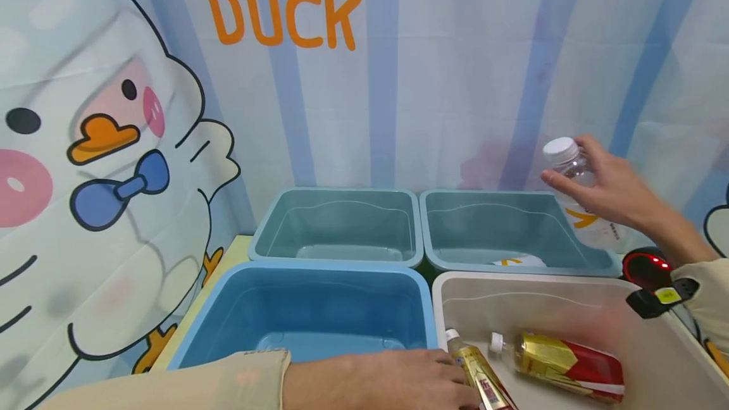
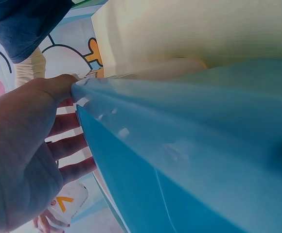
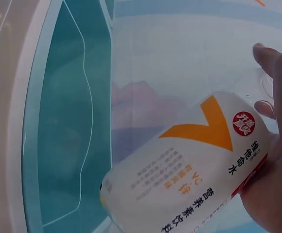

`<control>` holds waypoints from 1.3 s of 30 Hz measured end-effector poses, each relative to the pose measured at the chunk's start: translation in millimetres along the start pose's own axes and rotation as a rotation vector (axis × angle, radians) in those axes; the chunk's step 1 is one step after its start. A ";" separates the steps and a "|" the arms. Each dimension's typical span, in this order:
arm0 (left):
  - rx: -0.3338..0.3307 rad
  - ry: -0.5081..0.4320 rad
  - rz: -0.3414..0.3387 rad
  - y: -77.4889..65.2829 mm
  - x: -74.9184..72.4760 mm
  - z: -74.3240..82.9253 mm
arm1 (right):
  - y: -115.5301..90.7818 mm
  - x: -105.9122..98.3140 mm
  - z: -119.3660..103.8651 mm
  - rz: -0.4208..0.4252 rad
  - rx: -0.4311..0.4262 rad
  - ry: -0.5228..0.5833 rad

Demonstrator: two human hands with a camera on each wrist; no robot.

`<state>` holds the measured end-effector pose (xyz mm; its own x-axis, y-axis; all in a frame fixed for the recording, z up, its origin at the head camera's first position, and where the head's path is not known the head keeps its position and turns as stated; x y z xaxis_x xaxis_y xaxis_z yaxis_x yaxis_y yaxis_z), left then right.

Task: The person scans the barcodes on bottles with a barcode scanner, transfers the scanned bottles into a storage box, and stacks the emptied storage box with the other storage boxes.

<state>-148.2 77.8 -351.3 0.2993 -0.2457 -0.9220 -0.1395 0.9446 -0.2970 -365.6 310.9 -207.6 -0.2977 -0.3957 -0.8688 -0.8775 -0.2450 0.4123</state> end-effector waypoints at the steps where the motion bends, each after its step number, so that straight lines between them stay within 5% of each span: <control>1: -0.001 -0.002 0.000 0.2 0.2 -0.2 | 2.5 3.5 -6.3 -0.003 -0.028 -0.011; 18: -0.001 -0.047 0.003 -0.7 -1.7 -3.8 | 13.4 83.0 -91.0 -0.239 -0.417 -0.120; 30: 0.011 -0.065 0.007 -1.3 0.1 -3.0 | 2.6 119.5 -96.7 -0.470 -0.374 -0.136; 39: 0.013 -0.082 0.024 -3.6 -0.2 -3.1 | 3.5 126.5 -94.9 -0.486 -0.398 -0.139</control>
<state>-150.7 73.7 -350.8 0.3723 -0.2050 -0.9052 -0.1351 0.9529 -0.2714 -370.6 176.0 -290.0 0.0300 -0.0452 -0.9985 -0.7259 -0.6878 0.0093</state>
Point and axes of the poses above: each hand's wrist, its own y-axis towards the middle knuckle, its own x-axis out of the palm, z = x × y, the point moved 10 cm from there along y, towards the middle knuckle, and after that the axes turned 11 degrees about -y, right-handed, at the moved point
